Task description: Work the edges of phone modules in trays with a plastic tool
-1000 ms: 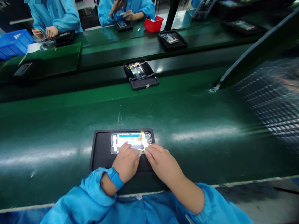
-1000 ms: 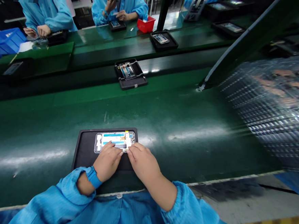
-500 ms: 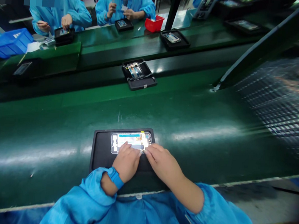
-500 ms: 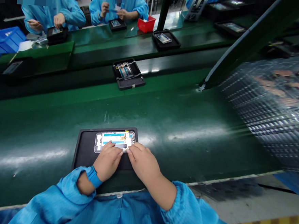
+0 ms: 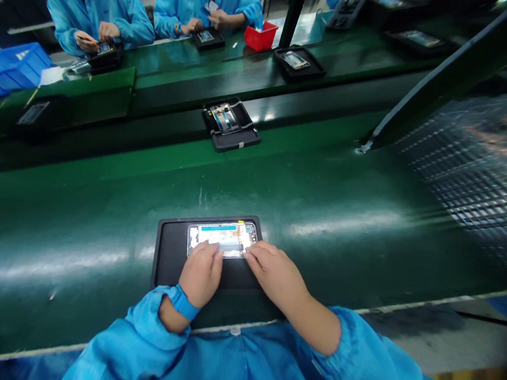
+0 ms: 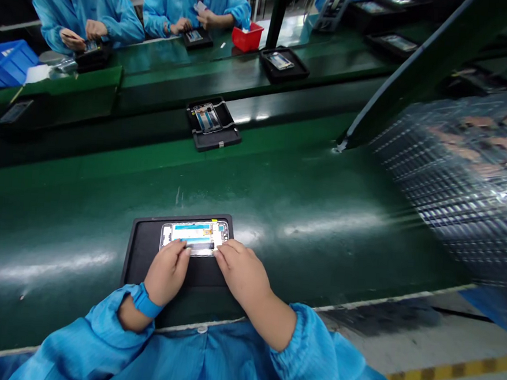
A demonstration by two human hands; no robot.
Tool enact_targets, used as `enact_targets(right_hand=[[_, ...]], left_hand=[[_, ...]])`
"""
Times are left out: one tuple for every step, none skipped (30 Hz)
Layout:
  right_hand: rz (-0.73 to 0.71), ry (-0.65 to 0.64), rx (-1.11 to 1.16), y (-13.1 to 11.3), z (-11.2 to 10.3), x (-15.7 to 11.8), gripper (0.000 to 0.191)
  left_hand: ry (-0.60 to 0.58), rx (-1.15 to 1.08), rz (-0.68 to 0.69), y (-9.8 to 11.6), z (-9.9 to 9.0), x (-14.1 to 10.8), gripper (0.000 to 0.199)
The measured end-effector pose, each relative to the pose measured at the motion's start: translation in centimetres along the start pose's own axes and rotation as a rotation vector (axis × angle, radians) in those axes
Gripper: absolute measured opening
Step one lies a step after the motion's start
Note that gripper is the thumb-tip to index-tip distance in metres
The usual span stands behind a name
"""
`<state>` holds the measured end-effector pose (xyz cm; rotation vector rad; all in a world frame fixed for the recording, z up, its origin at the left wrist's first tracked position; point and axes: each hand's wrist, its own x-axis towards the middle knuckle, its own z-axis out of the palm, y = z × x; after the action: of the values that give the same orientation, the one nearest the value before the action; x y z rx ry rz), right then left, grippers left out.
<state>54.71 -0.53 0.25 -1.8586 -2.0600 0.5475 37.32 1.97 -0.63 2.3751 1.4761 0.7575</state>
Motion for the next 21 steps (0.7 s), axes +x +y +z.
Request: enact_targets(right_hand=[[0.0, -0.004, 0.0, 0.0, 0.0, 0.0, 0.022], [0.0, -0.007, 0.0, 0.0, 0.0, 0.0, 0.021], [-0.002, -0.012, -0.004, 0.0, 0.0, 0.0, 0.021], [-0.004, -0.013, -0.013, 0.0, -0.1, 0.0, 0.021], [-0.009, -0.007, -0.028, 0.0, -0.1, -0.1, 0.02], [-0.014, 0.007, -0.052, 0.0, -0.2, -0.2, 0.021], [-0.019, 0.031, -0.08, -0.1, -0.2, -0.3, 0.022], [-0.031, 0.062, -0.107, -0.3, -0.3, -0.4, 0.023], [-0.052, 0.091, -0.127, -0.6, -0.3, -0.4, 0.024], [-0.081, 0.116, -0.139, -1.1, -0.2, -0.5, 0.026], [-0.115, 0.129, -0.143, -1.6, -0.1, -0.5, 0.026], [-0.152, 0.126, -0.142, -2.2, 0.2, -0.4, 0.027], [-0.194, 0.102, -0.138, -3.0, 0.5, -0.4, 0.027], [-0.233, 0.063, -0.133, -3.7, 0.8, -0.3, 0.026], [-0.265, 0.016, -0.129, -4.5, 1.3, -0.2, 0.025], [-0.293, -0.034, -0.127, -5.3, 1.7, -0.1, 0.024], [-0.314, -0.078, -0.127, -5.9, 2.1, 0.0, 0.023], [-0.327, -0.111, -0.129, -6.5, 2.5, 0.1, 0.023], [-0.33, -0.13, -0.133, -6.9, 2.7, 0.2, 0.023], [-0.325, -0.138, -0.136, -7.1, 2.9, 0.3, 0.023], [-0.316, -0.14, -0.139, -7.3, 3.0, 0.4, 0.022]], left_hand=[[0.03, 0.002, -0.03, -0.3, -0.3, -0.1, 0.022], [0.05, -0.003, -0.053, -0.6, -0.6, -0.2, 0.022], [0.063, -0.016, -0.077, -1.0, -0.9, -0.2, 0.022], [0.075, -0.032, -0.104, -1.2, -1.2, -0.3, 0.022], [0.09, -0.048, -0.137, -1.5, -1.5, -0.3, 0.022], [0.11, -0.061, -0.176, -1.8, -1.9, -0.4, 0.023], [0.133, -0.067, -0.219, -2.1, -2.2, -0.5, 0.024], [0.159, -0.068, -0.264, -2.4, -2.6, -0.5, 0.025], [0.181, -0.066, -0.307, -2.8, -3.0, -0.6, 0.026], [0.188, -0.065, -0.346, -3.1, -3.3, -0.7, 0.027], [0.187, -0.066, -0.381, -3.5, -3.6, -0.8, 0.028], [0.18, -0.071, -0.41, -3.8, -3.8, -0.9, 0.028], [0.171, -0.079, -0.431, -4.1, -4.0, -1.0, 0.028], [0.162, -0.09, -0.442, -4.3, -4.1, -1.1, 0.027], [0.159, -0.102, -0.446, -4.5, -4.1, -1.2, 0.027], [0.161, -0.114, -0.443, -4.6, -4.1, -1.2, 0.027], [0.162, -0.128, -0.436, -4.6, -4.1, -1.3, 0.026], [0.159, -0.142, -0.431, -4.5, -4.1, -1.4, 0.026], [0.155, -0.156, -0.431, -4.5, -4.0, -1.4, 0.026], [0.152, -0.168, -0.438, -4.4, -4.1, -1.5, 0.026], [0.148, -0.181, -0.445, -4.4, -4.1, -1.5, 0.026]])
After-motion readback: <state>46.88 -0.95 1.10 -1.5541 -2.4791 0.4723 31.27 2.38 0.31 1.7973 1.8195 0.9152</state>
